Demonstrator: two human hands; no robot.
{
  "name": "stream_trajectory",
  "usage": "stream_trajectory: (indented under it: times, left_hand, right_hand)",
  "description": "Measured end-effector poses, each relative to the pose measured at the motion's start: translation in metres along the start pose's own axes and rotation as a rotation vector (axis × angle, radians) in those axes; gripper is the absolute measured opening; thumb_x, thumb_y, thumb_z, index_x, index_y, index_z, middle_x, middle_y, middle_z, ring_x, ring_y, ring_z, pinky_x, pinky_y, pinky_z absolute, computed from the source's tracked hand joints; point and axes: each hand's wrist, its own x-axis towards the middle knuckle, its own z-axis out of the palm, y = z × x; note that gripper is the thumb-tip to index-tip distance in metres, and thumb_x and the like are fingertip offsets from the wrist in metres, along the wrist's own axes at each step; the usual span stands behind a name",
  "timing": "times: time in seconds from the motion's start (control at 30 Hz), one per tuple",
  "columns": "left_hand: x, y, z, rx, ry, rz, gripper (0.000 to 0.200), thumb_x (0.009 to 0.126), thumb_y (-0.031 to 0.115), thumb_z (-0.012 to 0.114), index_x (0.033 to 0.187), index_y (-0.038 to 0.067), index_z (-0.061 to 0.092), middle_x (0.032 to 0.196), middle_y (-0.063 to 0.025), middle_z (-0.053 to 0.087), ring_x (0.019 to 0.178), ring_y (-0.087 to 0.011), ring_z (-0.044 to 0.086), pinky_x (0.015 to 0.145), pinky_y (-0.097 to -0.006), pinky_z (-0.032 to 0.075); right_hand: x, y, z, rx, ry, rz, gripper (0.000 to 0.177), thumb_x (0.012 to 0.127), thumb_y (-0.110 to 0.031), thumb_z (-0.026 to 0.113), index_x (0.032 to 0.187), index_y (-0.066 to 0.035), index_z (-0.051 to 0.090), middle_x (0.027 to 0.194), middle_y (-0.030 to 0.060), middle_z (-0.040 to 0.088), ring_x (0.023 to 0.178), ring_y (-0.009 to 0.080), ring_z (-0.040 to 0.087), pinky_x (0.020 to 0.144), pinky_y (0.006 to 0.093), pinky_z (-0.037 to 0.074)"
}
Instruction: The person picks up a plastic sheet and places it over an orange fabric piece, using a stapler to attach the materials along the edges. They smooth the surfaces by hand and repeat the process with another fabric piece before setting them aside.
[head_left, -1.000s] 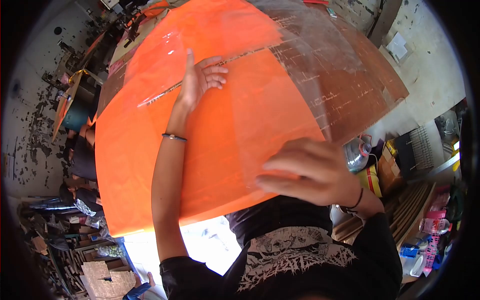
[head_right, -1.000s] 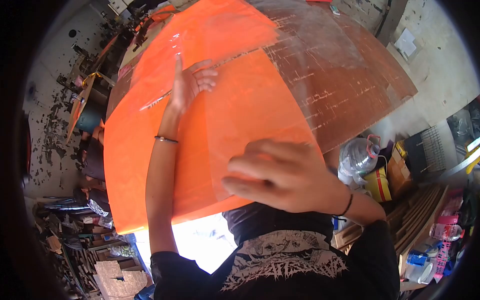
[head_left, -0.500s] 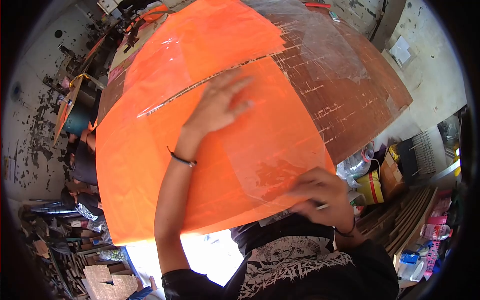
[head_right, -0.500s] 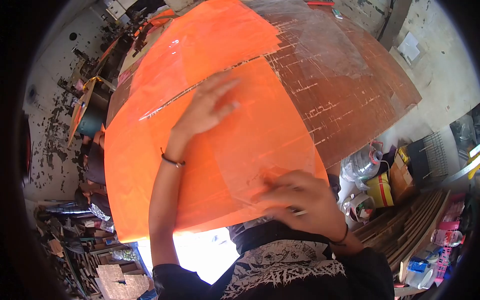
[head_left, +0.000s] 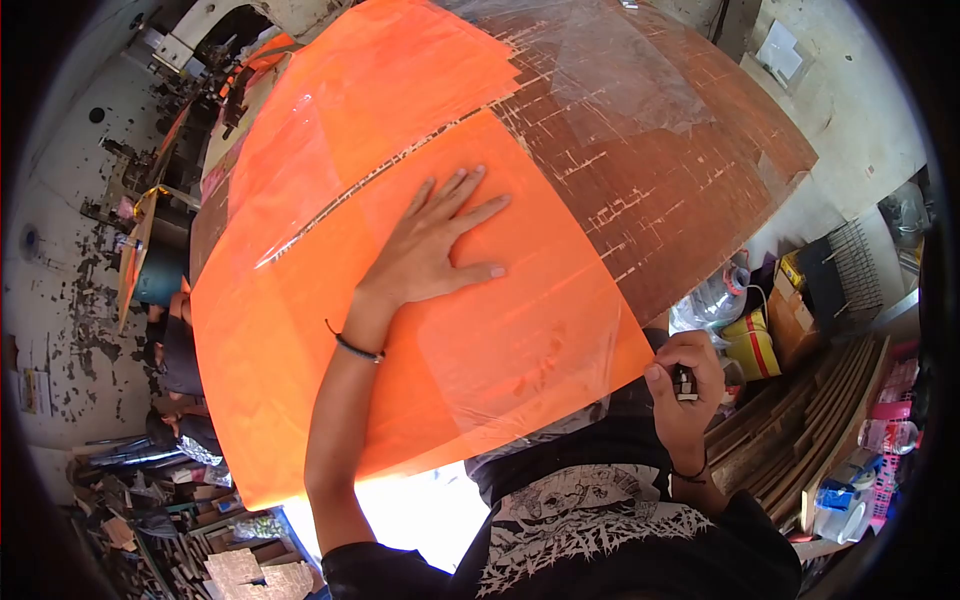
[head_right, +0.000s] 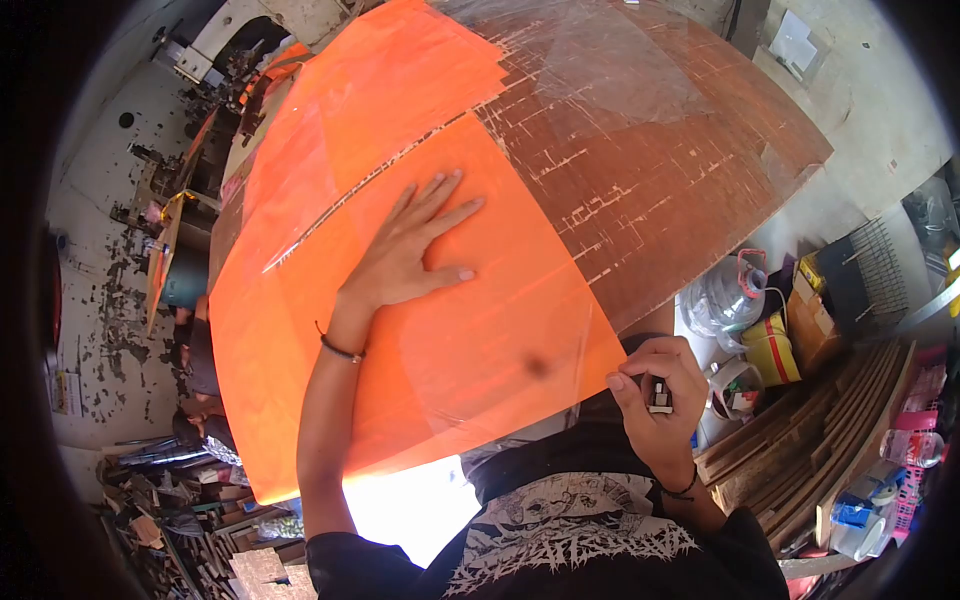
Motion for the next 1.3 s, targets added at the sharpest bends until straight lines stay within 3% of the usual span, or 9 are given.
stream_trajectory:
  times: [0.33, 0.43, 0.53, 0.73, 0.83, 0.97, 1.0, 1.13, 1.3]
  left_hand:
    - [-0.004, 0.008, 0.002, 0.017, 0.022, -0.07, 0.085, 0.078, 0.057, 0.063, 0.147, 0.021, 0.029, 0.156, -0.0134, 0.013, 0.144, -0.0297, 0.011, 0.117, -0.0484, 0.008]
    - [-0.003, 0.003, 0.003, 0.029, 0.025, -0.065, 0.086, 0.078, 0.059, 0.061, 0.147, 0.02, 0.028, 0.155, -0.0143, 0.013, 0.144, -0.0298, 0.011, 0.117, -0.0472, 0.008]
    - [-0.003, 0.0, 0.006, 0.046, 0.062, -0.108, 0.086, 0.078, 0.061, 0.06, 0.147, 0.02, 0.028, 0.155, -0.0148, 0.013, 0.144, -0.0297, 0.011, 0.117, -0.0461, 0.007]
    - [-0.01, -0.014, 0.004, 0.026, 0.069, -0.151, 0.087, 0.077, 0.058, 0.063, 0.147, 0.021, 0.029, 0.155, -0.0138, 0.013, 0.144, -0.0291, 0.011, 0.117, -0.0458, 0.007]
    - [-0.011, -0.019, 0.002, 0.028, 0.077, -0.129, 0.088, 0.076, 0.064, 0.061, 0.146, 0.022, 0.03, 0.155, -0.0137, 0.014, 0.144, -0.0279, 0.012, 0.118, -0.0455, 0.008]
    - [-0.011, -0.016, -0.001, 0.034, 0.083, -0.129, 0.086, 0.074, 0.057, 0.067, 0.145, 0.022, 0.033, 0.155, -0.0127, 0.017, 0.143, -0.0285, 0.014, 0.117, -0.047, 0.01]
    - [-0.011, -0.015, -0.001, 0.034, 0.079, -0.14, 0.085, 0.074, 0.057, 0.066, 0.144, 0.021, 0.034, 0.154, -0.0131, 0.019, 0.143, -0.0293, 0.016, 0.117, -0.0471, 0.012]
    - [0.002, -0.006, -0.019, 0.05, -0.023, -0.202, 0.082, 0.074, 0.059, 0.066, 0.141, 0.019, 0.04, 0.151, -0.0147, 0.026, 0.14, -0.0326, 0.022, 0.115, -0.0471, 0.017]
    - [0.027, -0.007, -0.018, 0.035, -0.05, -0.135, 0.087, 0.073, 0.064, 0.063, 0.142, 0.017, 0.038, 0.149, -0.0174, 0.026, 0.139, -0.0352, 0.021, 0.114, -0.046, 0.019]
  right_hand:
    - [0.051, -0.038, 0.01, -0.082, -0.41, 0.398, 0.05, 0.08, -0.015, 0.073, 0.122, 0.002, 0.051, 0.099, 0.0122, 0.064, 0.064, 0.0129, 0.059, 0.061, 0.0268, 0.048]
    - [0.036, -0.022, 0.027, 0.259, -0.411, 0.345, 0.052, 0.083, -0.015, 0.071, 0.126, 0.002, 0.047, 0.097, 0.01, 0.065, 0.058, 0.009, 0.056, 0.054, 0.0236, 0.047]
    - [0.048, -0.037, 0.03, 0.67, -0.549, 0.733, 0.055, 0.085, -0.011, 0.068, 0.131, 0.0, 0.041, 0.095, 0.0083, 0.066, 0.055, 0.0067, 0.054, 0.05, 0.019, 0.044]
    - [0.043, -0.032, 0.029, 0.578, -0.313, 0.567, 0.06, 0.085, -0.008, 0.068, 0.135, -0.003, 0.035, 0.096, 0.0103, 0.066, 0.053, 0.0036, 0.051, 0.045, 0.0177, 0.041]
    - [0.046, -0.032, 0.004, 0.733, -0.421, 0.593, 0.065, 0.083, -0.008, 0.069, 0.137, -0.004, 0.033, 0.093, 0.0097, 0.066, 0.053, 0.0021, 0.049, 0.044, 0.0172, 0.039]
    - [0.026, -0.015, -0.017, 0.378, -0.457, 0.63, 0.041, 0.081, -0.011, 0.072, 0.117, -0.002, 0.056, 0.08, 0.0032, 0.065, 0.054, 0.0021, 0.049, 0.046, 0.0157, 0.037]
    - [0.023, -0.018, -0.015, 0.282, -0.367, 0.602, 0.027, 0.082, -0.014, 0.072, 0.104, -0.001, 0.063, 0.079, 0.0002, 0.063, 0.056, 0.0017, 0.049, 0.049, 0.0168, 0.038]
    - [0.019, -0.02, -0.011, 0.147, -0.237, 0.731, 0.024, 0.085, -0.017, 0.069, 0.101, -0.001, 0.061, 0.078, 0.0005, 0.062, 0.062, 0.0029, 0.051, 0.055, 0.018, 0.04]
    - [0.018, -0.015, -0.001, 0.059, -0.195, 0.514, 0.026, 0.085, -0.019, 0.069, 0.1, 0.001, 0.061, 0.081, 0.0021, 0.063, 0.067, 0.0049, 0.052, 0.06, 0.0207, 0.043]
